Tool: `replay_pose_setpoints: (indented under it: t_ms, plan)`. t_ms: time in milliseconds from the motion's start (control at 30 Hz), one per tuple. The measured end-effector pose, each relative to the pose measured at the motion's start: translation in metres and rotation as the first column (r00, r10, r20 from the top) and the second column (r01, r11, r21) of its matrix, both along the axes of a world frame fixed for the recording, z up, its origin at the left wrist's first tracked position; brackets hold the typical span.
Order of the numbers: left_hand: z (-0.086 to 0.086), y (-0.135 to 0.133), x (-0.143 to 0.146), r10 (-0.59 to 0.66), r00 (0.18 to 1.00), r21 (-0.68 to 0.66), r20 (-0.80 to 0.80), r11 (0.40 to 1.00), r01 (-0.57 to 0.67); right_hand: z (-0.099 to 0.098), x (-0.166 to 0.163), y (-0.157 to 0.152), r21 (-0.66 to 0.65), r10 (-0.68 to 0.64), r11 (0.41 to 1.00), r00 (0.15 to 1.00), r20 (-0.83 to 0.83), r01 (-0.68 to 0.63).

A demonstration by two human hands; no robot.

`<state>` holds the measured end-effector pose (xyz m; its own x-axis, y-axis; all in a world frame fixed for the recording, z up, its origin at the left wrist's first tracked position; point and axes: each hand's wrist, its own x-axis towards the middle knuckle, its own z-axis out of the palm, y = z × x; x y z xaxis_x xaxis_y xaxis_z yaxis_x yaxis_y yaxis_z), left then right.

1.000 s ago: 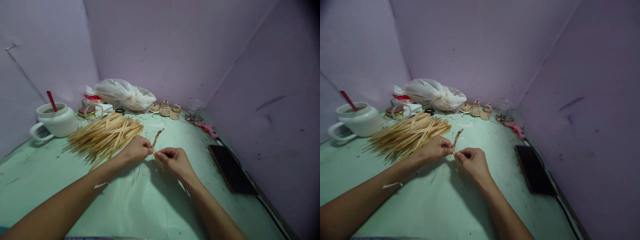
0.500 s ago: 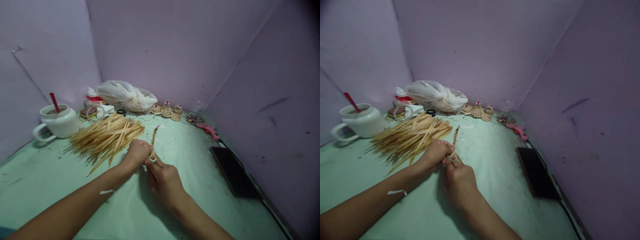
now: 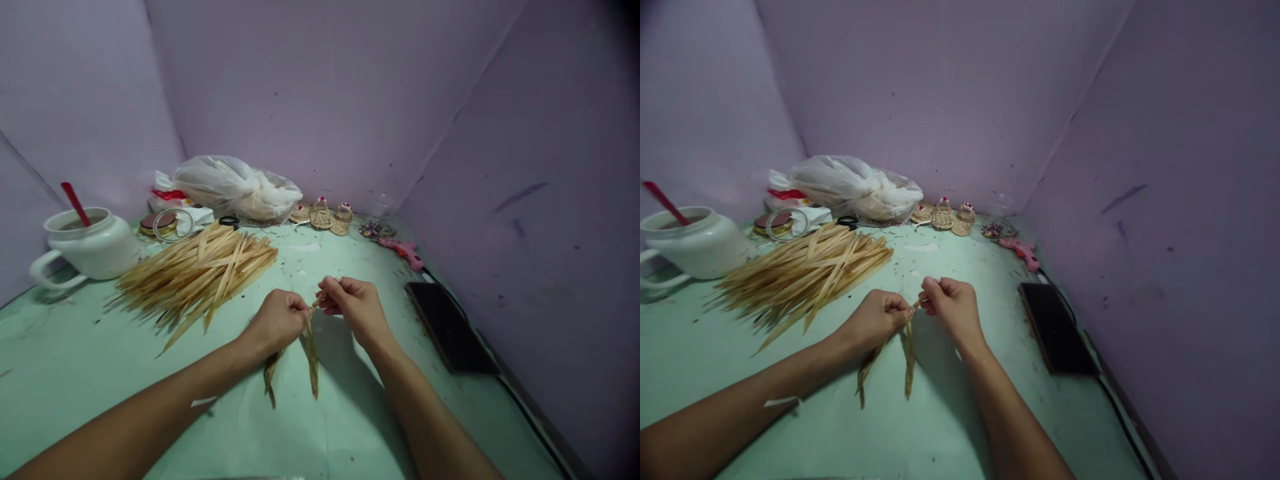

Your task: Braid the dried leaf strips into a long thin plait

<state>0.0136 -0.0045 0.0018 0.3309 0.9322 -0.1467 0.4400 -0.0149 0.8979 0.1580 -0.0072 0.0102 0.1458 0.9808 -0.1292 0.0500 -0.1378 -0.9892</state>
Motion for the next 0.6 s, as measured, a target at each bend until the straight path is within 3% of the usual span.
replay_pose_setpoints:
  t_ms: [100, 167, 267, 400, 600]
  plan:
    - [0.009, -0.003, -0.002, -0.249, 0.965, 0.113, 0.083, 0.964, 0.239, -0.001, -0.001, 0.001, -0.151, -0.024, 0.989, 0.988, -0.151, 0.001]
    - [0.015, -0.005, -0.003, -0.418, 0.9, 0.195, 0.12, 0.899, 0.392, -0.004, -0.004, 0.001, -0.267, 0.009, 0.959, 0.953, -0.303, -0.094]
    - [0.02, -0.01, -0.003, -0.537, 0.832, 0.252, 0.139, 0.832, 0.495, -0.01, -0.01, 0.003, -0.386, 0.047, 0.886, 0.877, -0.479, -0.258]
    - [0.02, -0.014, -0.004, -0.554, 0.818, 0.298, 0.157, 0.816, 0.496, -0.016, -0.015, 0.003, -0.452, 0.02, 0.829, 0.825, -0.565, -0.329]
    - [0.016, -0.002, -0.009, -0.33, 0.937, 0.171, 0.116, 0.936, 0.308, -0.003, 0.002, 0.003, -0.297, 0.071, 0.918, 0.845, -0.529, -0.263]
